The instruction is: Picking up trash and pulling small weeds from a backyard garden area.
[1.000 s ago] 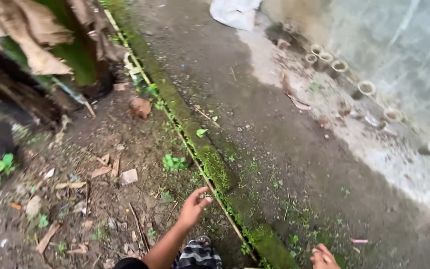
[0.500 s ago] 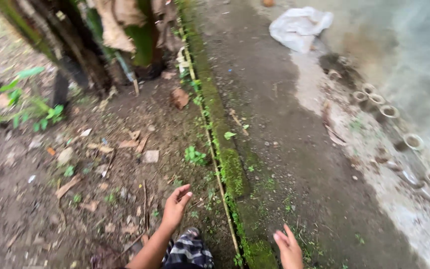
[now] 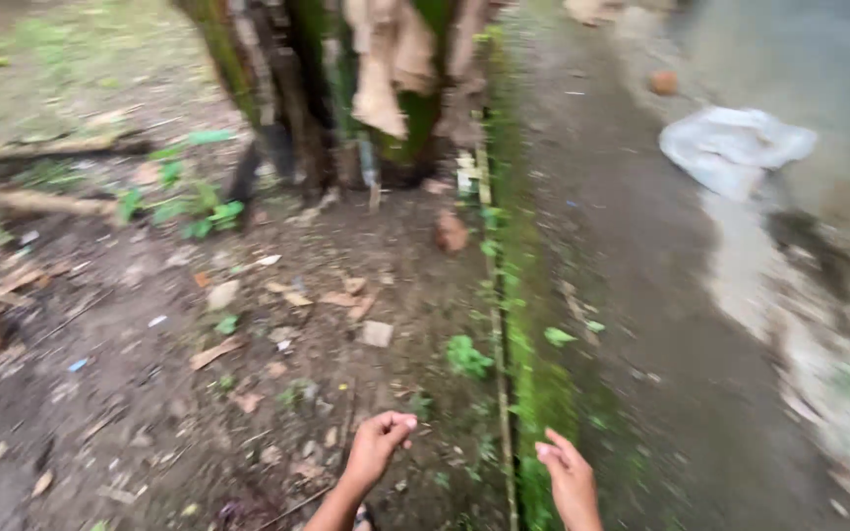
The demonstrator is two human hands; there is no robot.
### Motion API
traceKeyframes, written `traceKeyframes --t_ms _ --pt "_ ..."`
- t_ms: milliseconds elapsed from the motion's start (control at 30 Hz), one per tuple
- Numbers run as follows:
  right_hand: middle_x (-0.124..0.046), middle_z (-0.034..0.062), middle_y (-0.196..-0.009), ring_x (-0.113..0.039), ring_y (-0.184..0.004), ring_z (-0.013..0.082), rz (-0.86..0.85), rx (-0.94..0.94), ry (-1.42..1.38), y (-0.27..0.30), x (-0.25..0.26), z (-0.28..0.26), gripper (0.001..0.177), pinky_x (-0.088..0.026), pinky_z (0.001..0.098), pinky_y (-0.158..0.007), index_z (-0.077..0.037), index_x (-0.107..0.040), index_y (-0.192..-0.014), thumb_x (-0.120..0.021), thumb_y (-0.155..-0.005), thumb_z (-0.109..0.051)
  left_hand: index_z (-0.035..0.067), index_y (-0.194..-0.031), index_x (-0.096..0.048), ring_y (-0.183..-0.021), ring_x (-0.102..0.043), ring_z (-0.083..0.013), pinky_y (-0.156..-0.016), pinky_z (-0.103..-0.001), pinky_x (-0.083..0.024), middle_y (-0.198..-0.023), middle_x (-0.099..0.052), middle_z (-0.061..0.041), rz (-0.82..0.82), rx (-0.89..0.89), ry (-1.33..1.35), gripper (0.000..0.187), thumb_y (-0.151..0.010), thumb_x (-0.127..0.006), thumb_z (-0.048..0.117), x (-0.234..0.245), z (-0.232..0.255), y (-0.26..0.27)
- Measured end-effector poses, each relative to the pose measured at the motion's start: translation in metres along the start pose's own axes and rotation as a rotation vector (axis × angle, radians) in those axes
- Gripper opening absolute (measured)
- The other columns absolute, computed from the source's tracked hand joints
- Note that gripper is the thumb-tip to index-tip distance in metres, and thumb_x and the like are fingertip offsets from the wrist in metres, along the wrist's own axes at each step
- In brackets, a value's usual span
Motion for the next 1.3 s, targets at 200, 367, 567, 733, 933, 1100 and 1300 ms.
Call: traceKeyframes --t_ms 200,367,567,733,933,1100,1300 --pt "-0.084 0.0106 -0.087 -0.071 -0.084 0.0169 -0.010 -0.044 0.344 -0.031 -0.162 -0.102 0.035 -0.051 0.0290 -0.083 0.001 -0.083 -0.099 -0.067 -0.099 -0.030 -0.011 -0.097 -0.073 -0.074 -0.063 -0.0148 -0.072 -0.031 -0.054 -0.081 -0.072 -0.011 0.222 -0.044 -0.081 0.029 -0.103 -0.074 0.017 0.137 0.003 -0.014" --pt "-0.081 0.0163 -0.086 -0.070 -0.081 0.0191 -0.123 0.016 0.283 -0.078 -0.274 -0.116 0.038 -0.053 0.0314 -0.078 0.005 -0.080 -0.092 -0.070 -0.100 -0.031 0.010 -0.140 -0.057 -0.116 -0.061 -0.0113 -0.101 -0.030 -0.048 -0.131 -0.066 -0.002 0.398 -0.113 0.056 0.058 -0.085 -0.075 0.010 0.224 0.077 -0.004" --pt "-0.062 0.0123 -0.139 -0.066 -0.110 0.0155 -0.562 0.145 -0.001 -0.082 -0.387 -0.173 0.078 -0.051 0.0315 -0.096 -0.010 -0.036 -0.157 -0.070 -0.087 -0.011 0.003 -0.134 -0.063 -0.124 -0.062 -0.0164 -0.108 -0.032 -0.046 -0.133 -0.069 -0.008 0.680 -0.215 0.114 0.041 -0.094 -0.070 0.011 0.304 0.084 0.029" --pt "-0.066 0.0183 -0.137 -0.064 -0.117 0.0168 -0.665 0.111 -0.006 -0.088 -0.457 -0.181 0.074 -0.048 0.0324 -0.102 -0.006 -0.034 -0.161 -0.065 -0.094 -0.009 0.002 -0.133 -0.063 -0.122 -0.063 -0.0167 -0.108 -0.033 -0.046 -0.132 -0.069 -0.009 0.877 -0.261 0.154 0.040 -0.095 -0.068 0.011 0.334 0.088 0.071" --pt "-0.068 0.0179 -0.133 -0.065 -0.116 0.0189 -0.824 0.105 -0.038 -0.094 -0.535 -0.191 0.071 -0.050 0.0337 -0.101 -0.004 -0.038 -0.159 -0.065 -0.093 -0.009 0.002 -0.135 -0.061 -0.123 -0.062 -0.0168 -0.108 -0.032 -0.046 -0.135 -0.068 -0.010 1.075 -0.312 0.161 0.041 -0.096 -0.067 0.012 0.364 0.094 0.107" --pt "-0.067 0.0154 -0.134 -0.063 -0.121 0.0158 -0.970 0.230 -0.033 -0.089 -0.594 -0.220 0.069 -0.048 0.0319 -0.103 -0.007 -0.040 -0.159 -0.065 -0.094 -0.011 0.002 -0.137 -0.060 -0.125 -0.063 -0.0184 -0.108 -0.033 -0.047 -0.138 -0.066 -0.009 1.198 -0.355 0.235 0.042 -0.097 -0.064 0.013 0.391 0.100 0.112" --pt "-0.069 0.0170 -0.129 -0.066 -0.109 0.0192 -0.973 0.097 -0.056 -0.152 -0.661 -0.198 0.076 -0.050 0.0326 -0.096 -0.010 -0.032 -0.161 -0.066 -0.093 -0.015 0.003 -0.138 -0.061 -0.124 -0.063 -0.0186 -0.107 -0.033 -0.047 -0.138 -0.066 -0.009 1.282 -0.377 0.249 0.043 -0.096 -0.065 0.013 0.443 0.091 0.067"
Point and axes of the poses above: each hand's wrist, its own y-axis away from the middle knuckle, its own x-axis out of the back of the hand, z = x × y, the point moved 1 cm from there along -y, towards the middle knuckle
